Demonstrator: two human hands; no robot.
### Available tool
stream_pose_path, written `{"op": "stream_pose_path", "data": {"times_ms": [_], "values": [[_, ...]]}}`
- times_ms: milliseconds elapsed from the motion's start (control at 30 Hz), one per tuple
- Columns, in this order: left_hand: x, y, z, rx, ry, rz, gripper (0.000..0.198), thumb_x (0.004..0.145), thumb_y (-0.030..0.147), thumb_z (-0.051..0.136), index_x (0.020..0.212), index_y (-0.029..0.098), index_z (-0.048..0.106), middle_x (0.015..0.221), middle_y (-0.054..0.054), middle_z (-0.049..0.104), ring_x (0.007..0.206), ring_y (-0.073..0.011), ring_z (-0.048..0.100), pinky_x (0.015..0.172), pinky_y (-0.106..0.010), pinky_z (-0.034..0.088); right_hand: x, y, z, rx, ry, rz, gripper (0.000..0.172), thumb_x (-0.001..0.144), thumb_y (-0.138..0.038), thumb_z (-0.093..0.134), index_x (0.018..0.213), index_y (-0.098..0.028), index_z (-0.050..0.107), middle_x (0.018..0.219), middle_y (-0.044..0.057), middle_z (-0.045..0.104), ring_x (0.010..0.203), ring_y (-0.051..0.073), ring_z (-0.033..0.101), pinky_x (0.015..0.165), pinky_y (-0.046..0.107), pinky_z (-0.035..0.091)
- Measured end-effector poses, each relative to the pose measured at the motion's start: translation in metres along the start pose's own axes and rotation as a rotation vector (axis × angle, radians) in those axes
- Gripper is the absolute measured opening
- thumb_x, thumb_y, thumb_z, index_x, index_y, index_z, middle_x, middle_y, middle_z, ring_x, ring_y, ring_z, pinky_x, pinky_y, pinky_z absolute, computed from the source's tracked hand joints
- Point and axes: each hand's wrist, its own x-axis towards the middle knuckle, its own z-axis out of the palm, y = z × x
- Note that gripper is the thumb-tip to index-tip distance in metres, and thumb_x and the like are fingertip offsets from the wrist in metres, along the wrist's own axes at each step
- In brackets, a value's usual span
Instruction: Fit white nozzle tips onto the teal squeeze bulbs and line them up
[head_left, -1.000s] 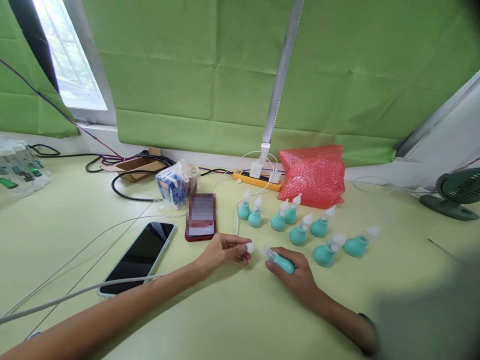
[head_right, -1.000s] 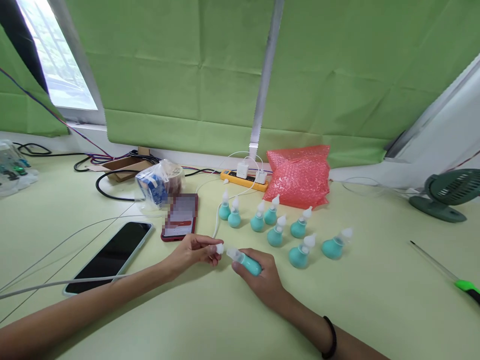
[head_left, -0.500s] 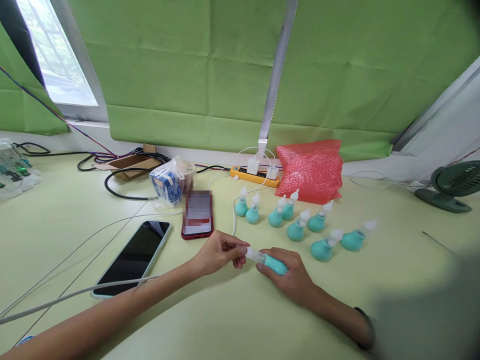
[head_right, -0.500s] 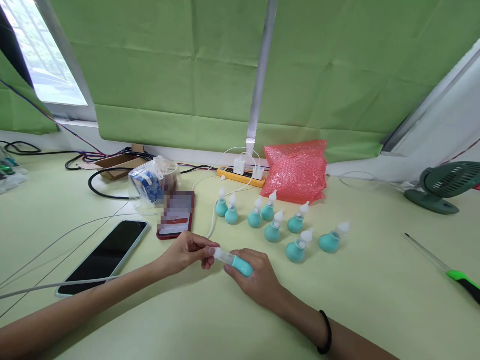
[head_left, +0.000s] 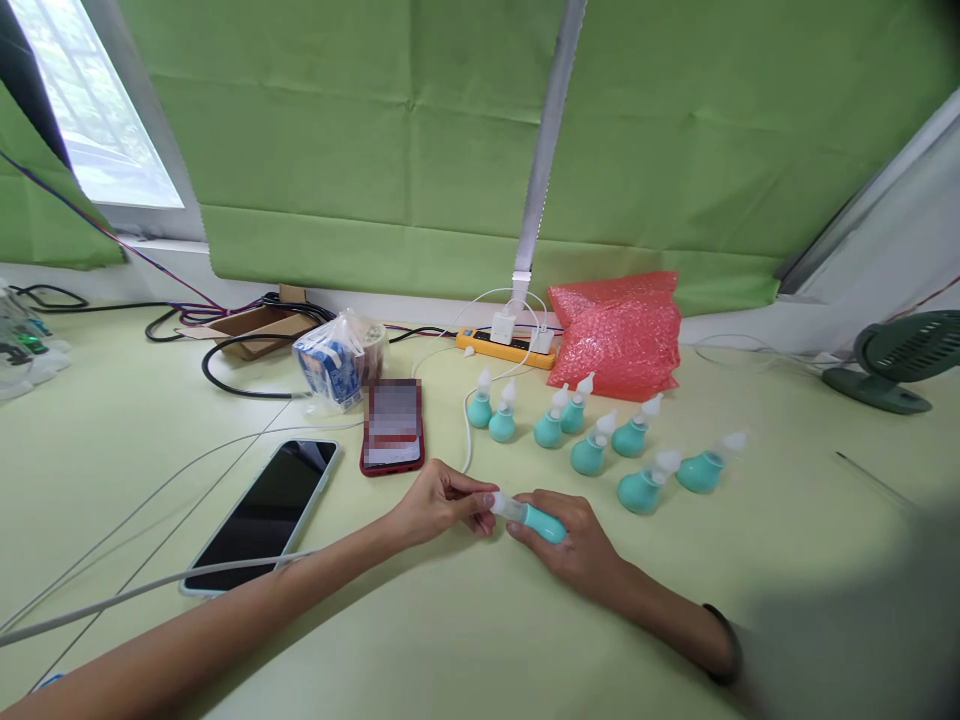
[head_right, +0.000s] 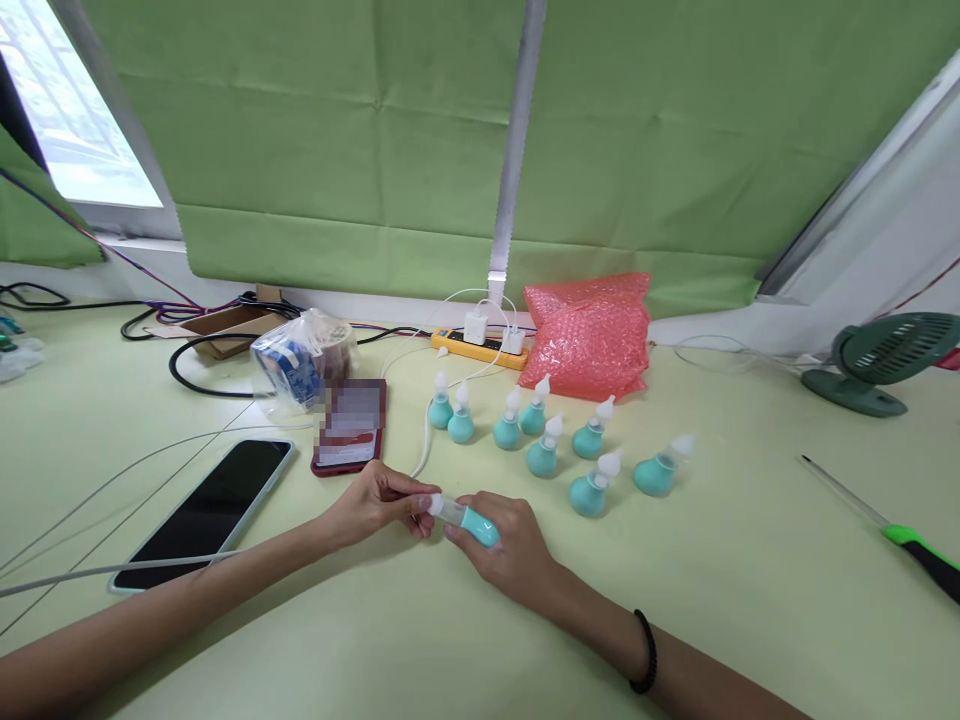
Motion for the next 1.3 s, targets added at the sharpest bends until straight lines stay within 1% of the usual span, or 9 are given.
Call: {"op": "stream_pose_path", "data": {"times_ms": [167,300,400,467,600,767,900,1133,1300], "values": [[0.0,0.002,0.003,0.026,0.03,0.034,0.036,0.064,0.035,0.06,0.084,0.006,0.063,0.058,-0.006,0.06,0.05,-0.0124,0.054,0.052,-0.025,0.045,0.0,-0.001,-0.002,0.052,-0.001,0.025,0.021,0.075,-0.033,0.046,0.084,-0.018,0.057,0.066,0.002,0.058,0.058,0.013,0.051,0.056,0.024,0.039],[-0.001,0.004,0.018,0.069,0.203,0.132,0.035,0.065,0.036,0.058,0.084,0.007,0.06,0.058,-0.003,0.056,0.051,-0.0093,0.049,0.052,-0.023,0.042,0.003,-0.009,-0.003,0.229,0.009,0.046,0.02,0.077,-0.031,0.044,0.092,-0.018,0.049,0.084,0.004,0.056,0.076,0.014,0.051,0.069,0.025,0.04],[0.006,0.01,0.033,0.281,0.383,0.295,0.03,0.07,0.035,0.053,0.087,0.012,0.06,0.069,-0.003,0.053,0.061,-0.0102,0.047,0.058,-0.024,0.041,0.009,-0.011,0.005,0.379,0.069,0.048,0.017,0.08,-0.028,0.038,0.094,-0.018,0.042,0.087,0.003,0.052,0.078,0.013,0.049,0.072,0.026,0.041],[0.016,0.016,0.041,0.441,0.47,0.451,0.025,0.074,0.032,0.049,0.088,0.015,0.06,0.077,-0.004,0.05,0.071,-0.0122,0.046,0.065,-0.026,0.04,0.016,-0.007,0.015,0.459,0.187,0.035,0.019,0.08,-0.026,0.036,0.097,-0.019,0.039,0.09,0.004,0.05,0.082,0.013,0.048,0.073,0.027,0.041],[0.042,0.024,0.053,0.613,0.474,0.74,0.019,0.076,0.026,0.046,0.086,0.019,0.06,0.089,-0.006,0.049,0.088,-0.0173,0.041,0.079,-0.032,0.036,0.033,0.01,0.027,0.546,0.349,-0.052,0.023,0.076,-0.021,0.04,0.099,-0.022,0.04,0.092,0.003,0.05,0.085,0.015,0.049,0.071,0.026,0.044],[0.053,0.0,0.054,0.567,0.501,0.699,0.026,0.081,0.022,0.037,0.102,0.019,0.052,0.098,-0.008,0.047,0.093,-0.0178,0.04,0.083,-0.034,0.034,0.044,0.021,0.022,0.469,0.311,-0.024,0.017,0.069,-0.014,0.042,0.085,-0.018,0.046,0.076,0.002,0.053,0.069,0.014,0.051,0.057,0.026,0.044],[0.043,-0.016,0.051,0.545,0.47,0.669,0.037,0.081,0.022,0.037,0.118,0.021,0.035,0.114,-0.008,0.036,0.106,-0.0176,0.032,0.091,-0.034,0.029,0.041,0.021,0.019,0.399,0.315,-0.051,0.017,0.069,-0.015,0.042,0.084,-0.018,0.046,0.081,0.003,0.052,0.072,0.015,0.049,0.063,0.028,0.043],[0.039,-0.009,0.046,0.41,0.38,0.641,0.028,0.083,0.021,0.031,0.108,0.019,0.044,0.104,-0.007,0.044,0.099,-0.0151,0.041,0.087,-0.029,0.033,0.035,0.025,0.022,0.477,0.351,0.043,0.022,0.074,-0.022,0.044,0.095,-0.02,0.039,0.082,0.003,0.047,0.069,0.013,0.048,0.062,0.027,0.044],[0.035,-0.011,0.036,0.396,0.358,0.564,0.024,0.081,0.023,0.037,0.104,0.018,0.044,0.101,-0.006,0.048,0.093,-0.0155,0.044,0.082,-0.028,0.035,0.034,0.016,0.02,0.538,0.38,-0.015,0.031,0.07,-0.022,0.05,0.097,-0.023,0.035,0.089,0.003,0.044,0.076,0.013,0.049,0.063,0.027,0.044]]}}
